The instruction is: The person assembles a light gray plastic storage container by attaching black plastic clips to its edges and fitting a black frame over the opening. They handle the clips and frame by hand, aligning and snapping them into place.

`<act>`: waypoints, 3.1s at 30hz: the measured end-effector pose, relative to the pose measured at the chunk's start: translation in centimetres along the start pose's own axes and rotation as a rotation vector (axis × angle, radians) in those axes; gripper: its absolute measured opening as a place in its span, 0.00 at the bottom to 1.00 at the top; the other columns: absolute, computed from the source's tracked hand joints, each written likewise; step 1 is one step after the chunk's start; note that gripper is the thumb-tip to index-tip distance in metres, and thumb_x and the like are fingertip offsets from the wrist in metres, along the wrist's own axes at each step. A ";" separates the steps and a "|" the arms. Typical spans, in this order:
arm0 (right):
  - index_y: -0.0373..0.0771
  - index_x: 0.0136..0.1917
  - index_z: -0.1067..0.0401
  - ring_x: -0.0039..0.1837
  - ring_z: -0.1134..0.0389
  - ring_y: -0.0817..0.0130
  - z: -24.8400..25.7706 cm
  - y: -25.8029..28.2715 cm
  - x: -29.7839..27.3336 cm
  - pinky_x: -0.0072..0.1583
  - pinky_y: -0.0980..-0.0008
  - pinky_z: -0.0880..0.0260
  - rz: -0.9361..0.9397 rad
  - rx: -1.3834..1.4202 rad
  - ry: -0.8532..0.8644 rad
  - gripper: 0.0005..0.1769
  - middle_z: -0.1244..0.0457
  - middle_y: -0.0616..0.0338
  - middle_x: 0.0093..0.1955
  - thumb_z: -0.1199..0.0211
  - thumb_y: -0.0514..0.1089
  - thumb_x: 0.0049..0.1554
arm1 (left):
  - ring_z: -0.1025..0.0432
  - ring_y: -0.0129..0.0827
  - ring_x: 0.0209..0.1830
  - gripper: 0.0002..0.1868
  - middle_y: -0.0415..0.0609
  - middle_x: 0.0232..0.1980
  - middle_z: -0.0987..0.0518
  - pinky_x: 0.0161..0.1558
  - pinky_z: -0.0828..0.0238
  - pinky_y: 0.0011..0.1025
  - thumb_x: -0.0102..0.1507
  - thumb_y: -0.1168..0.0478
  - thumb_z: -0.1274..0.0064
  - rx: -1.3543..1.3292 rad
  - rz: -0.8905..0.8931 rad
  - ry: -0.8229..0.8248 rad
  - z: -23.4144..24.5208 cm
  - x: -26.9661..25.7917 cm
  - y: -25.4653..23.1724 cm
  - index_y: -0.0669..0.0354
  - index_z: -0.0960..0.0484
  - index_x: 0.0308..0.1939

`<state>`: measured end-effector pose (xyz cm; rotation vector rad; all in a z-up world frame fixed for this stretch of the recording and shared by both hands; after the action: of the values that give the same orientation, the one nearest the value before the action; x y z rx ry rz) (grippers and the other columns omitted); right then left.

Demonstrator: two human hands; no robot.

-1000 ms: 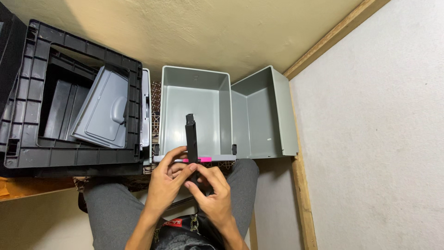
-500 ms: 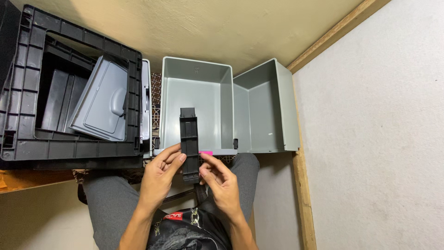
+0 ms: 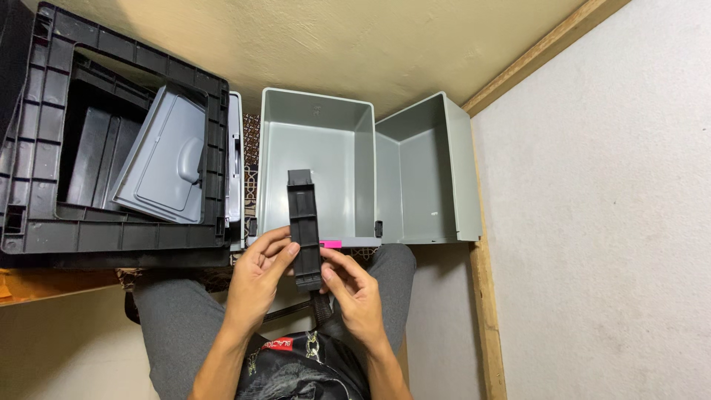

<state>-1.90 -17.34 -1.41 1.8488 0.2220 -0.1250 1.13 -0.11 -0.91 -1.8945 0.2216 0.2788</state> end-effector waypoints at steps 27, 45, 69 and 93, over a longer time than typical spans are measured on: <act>0.33 0.69 0.31 0.65 0.32 0.62 4.7 4.9 2.7 0.65 0.66 0.30 0.352 -0.450 -0.284 0.27 0.36 0.52 0.67 0.31 0.34 0.57 | 0.19 0.35 0.38 0.16 0.52 0.41 0.18 0.40 0.21 0.30 0.68 0.54 0.51 0.079 0.330 0.056 -4.2 3.1 1.5 0.63 0.22 0.50; 0.27 0.75 0.41 0.70 0.33 0.63 15.5 2.3 19.4 0.71 0.66 0.29 0.346 -0.189 -0.398 0.28 0.40 0.45 0.73 0.40 0.31 0.64 | 0.22 0.28 0.37 0.18 0.47 0.41 0.16 0.39 0.26 0.27 0.66 0.49 0.48 0.676 0.165 0.040 -8.4 16.4 1.2 0.60 0.19 0.47; 0.35 0.74 0.37 0.68 0.32 0.66 17.1 -4.7 30.9 0.69 0.65 0.28 0.126 -0.326 -0.242 0.24 0.37 0.52 0.71 0.41 0.35 0.65 | 0.23 0.27 0.34 0.18 0.44 0.48 0.16 0.29 0.32 0.30 0.68 0.54 0.51 0.865 0.278 -0.008 -9.2 27.4 4.6 0.50 0.19 0.60; 0.43 0.76 0.36 0.71 0.35 0.61 16.0 -4.3 32.8 0.68 0.65 0.28 0.016 -0.498 -0.118 0.28 0.37 0.51 0.72 0.41 0.33 0.63 | 0.33 0.26 0.30 0.22 0.44 0.52 0.17 0.35 0.31 0.27 0.69 0.53 0.51 0.707 0.142 0.057 -10.8 30.2 5.6 0.47 0.22 0.66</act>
<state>29.63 -28.61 -16.51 1.3430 0.1401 -0.1524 29.26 -12.69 -11.57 -1.1889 0.4318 0.2052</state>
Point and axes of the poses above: each hand's wrist, its own x-axis towards the middle knuckle, its own z-axis out of the back of the hand, y = z × x, the point moved 1 cm from there along x, towards the middle knuckle
